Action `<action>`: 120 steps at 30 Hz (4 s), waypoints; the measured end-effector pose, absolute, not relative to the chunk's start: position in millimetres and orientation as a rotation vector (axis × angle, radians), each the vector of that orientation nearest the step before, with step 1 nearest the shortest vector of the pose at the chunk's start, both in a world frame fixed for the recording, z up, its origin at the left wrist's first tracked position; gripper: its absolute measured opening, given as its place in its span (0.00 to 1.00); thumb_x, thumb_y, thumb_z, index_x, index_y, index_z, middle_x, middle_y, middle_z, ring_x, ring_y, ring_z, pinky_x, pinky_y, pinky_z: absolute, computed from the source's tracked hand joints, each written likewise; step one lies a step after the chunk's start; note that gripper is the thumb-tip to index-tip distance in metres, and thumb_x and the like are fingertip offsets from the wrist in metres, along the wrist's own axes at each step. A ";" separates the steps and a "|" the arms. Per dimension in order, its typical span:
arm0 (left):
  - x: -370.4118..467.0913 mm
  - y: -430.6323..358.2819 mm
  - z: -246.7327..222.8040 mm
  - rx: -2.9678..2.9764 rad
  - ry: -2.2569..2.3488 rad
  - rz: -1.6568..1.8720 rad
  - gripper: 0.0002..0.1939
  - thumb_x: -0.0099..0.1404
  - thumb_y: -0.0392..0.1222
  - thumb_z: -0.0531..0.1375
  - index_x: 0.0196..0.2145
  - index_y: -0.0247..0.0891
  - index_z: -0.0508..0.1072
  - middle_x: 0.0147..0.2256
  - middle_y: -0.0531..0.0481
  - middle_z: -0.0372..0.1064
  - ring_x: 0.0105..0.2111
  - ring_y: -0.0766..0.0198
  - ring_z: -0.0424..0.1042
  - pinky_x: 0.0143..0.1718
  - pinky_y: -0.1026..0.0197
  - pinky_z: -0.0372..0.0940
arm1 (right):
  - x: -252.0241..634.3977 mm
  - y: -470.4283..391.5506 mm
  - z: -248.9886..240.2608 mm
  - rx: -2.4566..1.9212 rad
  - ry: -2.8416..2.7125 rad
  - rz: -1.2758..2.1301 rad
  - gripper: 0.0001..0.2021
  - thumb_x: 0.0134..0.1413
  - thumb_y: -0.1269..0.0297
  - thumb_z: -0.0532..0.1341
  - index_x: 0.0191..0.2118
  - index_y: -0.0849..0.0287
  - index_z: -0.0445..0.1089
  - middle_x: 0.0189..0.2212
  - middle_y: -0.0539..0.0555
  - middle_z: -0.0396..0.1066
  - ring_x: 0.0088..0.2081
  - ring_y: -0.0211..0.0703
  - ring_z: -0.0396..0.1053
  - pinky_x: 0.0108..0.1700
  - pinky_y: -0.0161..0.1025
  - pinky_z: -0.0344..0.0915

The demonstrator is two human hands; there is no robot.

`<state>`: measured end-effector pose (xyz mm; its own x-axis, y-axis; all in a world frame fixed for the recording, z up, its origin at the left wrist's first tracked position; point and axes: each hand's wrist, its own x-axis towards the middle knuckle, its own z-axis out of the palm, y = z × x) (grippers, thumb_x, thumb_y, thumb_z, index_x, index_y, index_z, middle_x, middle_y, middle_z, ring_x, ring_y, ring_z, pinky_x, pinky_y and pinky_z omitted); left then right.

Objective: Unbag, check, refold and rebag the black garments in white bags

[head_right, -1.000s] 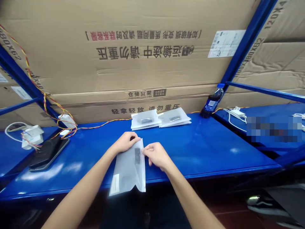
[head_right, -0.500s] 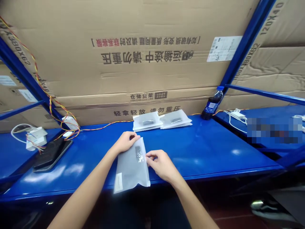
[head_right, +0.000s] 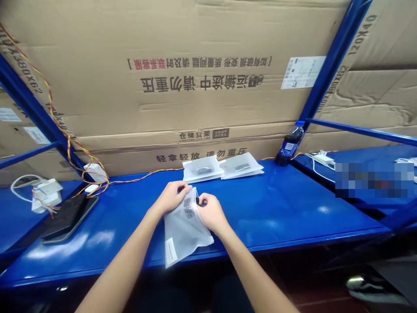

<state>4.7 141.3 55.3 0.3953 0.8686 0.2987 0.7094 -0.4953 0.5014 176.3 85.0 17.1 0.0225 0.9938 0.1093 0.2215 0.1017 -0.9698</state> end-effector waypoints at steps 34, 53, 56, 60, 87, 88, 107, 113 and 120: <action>-1.0 146.4 52.4 2.609 1.518 0.774 0.12 0.76 0.44 0.57 0.41 0.39 0.80 0.42 0.43 0.80 0.45 0.50 0.75 0.49 0.52 0.67 | 292.4 59.4 13.7 -1.836 -0.956 0.173 0.22 0.60 0.45 0.61 0.47 0.59 0.77 0.37 0.65 0.81 0.42 0.64 0.78 0.50 0.58 0.72; 9.9 117.8 31.6 2.707 1.242 0.493 0.16 0.72 0.50 0.65 0.52 0.40 0.82 0.56 0.37 0.76 0.57 0.43 0.73 0.60 0.41 0.69 | 295.0 56.3 15.0 -1.478 -1.263 0.098 0.21 0.67 0.46 0.59 0.53 0.55 0.78 0.47 0.60 0.82 0.48 0.56 0.80 0.53 0.51 0.74; -17.8 112.3 28.5 2.717 1.322 0.518 0.18 0.74 0.51 0.62 0.54 0.41 0.83 0.59 0.37 0.76 0.59 0.42 0.73 0.63 0.39 0.68 | 324.6 59.6 10.0 -1.627 -1.081 0.032 0.24 0.63 0.45 0.60 0.54 0.58 0.77 0.39 0.60 0.82 0.37 0.53 0.79 0.44 0.49 0.74; -55.3 105.5 31.4 2.689 1.445 0.444 0.20 0.74 0.53 0.61 0.57 0.44 0.82 0.61 0.39 0.75 0.61 0.42 0.73 0.63 0.38 0.68 | 352.5 67.4 -7.0 -1.837 -1.170 0.109 0.20 0.61 0.47 0.59 0.44 0.59 0.78 0.33 0.60 0.80 0.34 0.55 0.77 0.44 0.52 0.72; -24.8 -13.3 49.7 2.541 1.090 0.897 0.10 0.73 0.39 0.62 0.49 0.51 0.79 0.42 0.49 0.82 0.41 0.56 0.82 0.43 0.56 0.78 | 400.5 -19.6 3.5 -1.335 -1.794 0.495 0.10 0.61 0.51 0.65 0.34 0.44 0.83 0.40 0.56 0.83 0.51 0.61 0.80 0.54 0.57 0.77; -21.4 -10.0 51.5 2.537 1.108 0.935 0.08 0.73 0.40 0.63 0.48 0.49 0.79 0.41 0.48 0.82 0.40 0.56 0.82 0.42 0.57 0.78 | 396.3 -15.7 7.1 -1.342 -1.763 0.418 0.10 0.62 0.51 0.65 0.35 0.44 0.83 0.39 0.56 0.83 0.48 0.59 0.80 0.52 0.56 0.78; -10.6 66.7 61.1 2.582 1.149 0.811 0.11 0.76 0.44 0.58 0.39 0.41 0.80 0.44 0.45 0.82 0.45 0.54 0.80 0.51 0.52 0.73 | 359.8 44.7 6.5 -1.321 -1.802 0.420 0.12 0.67 0.51 0.64 0.46 0.49 0.82 0.47 0.54 0.84 0.49 0.56 0.81 0.55 0.52 0.77; -9.4 155.1 76.3 2.083 1.350 0.671 0.21 0.67 0.61 0.61 0.31 0.39 0.76 0.31 0.46 0.80 0.33 0.56 0.78 0.37 0.57 0.71 | 348.4 135.7 35.9 -1.374 -1.795 0.586 0.21 0.59 0.44 0.65 0.44 0.57 0.80 0.30 0.54 0.77 0.33 0.49 0.74 0.41 0.48 0.73; -11.9 189.9 41.1 2.019 1.336 0.569 0.28 0.63 0.69 0.62 0.30 0.38 0.77 0.22 0.49 0.76 0.24 0.60 0.73 0.30 0.60 0.64 | 351.4 185.2 17.3 -1.371 -1.864 0.945 0.26 0.52 0.38 0.68 0.43 0.57 0.80 0.30 0.53 0.77 0.31 0.44 0.73 0.37 0.44 0.70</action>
<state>-11.9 189.9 41.1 0.3886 0.9214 0.0059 0.6428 -0.2756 0.7147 351.4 185.2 17.3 -0.2590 0.9631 0.0729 0.5105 0.2006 -0.8362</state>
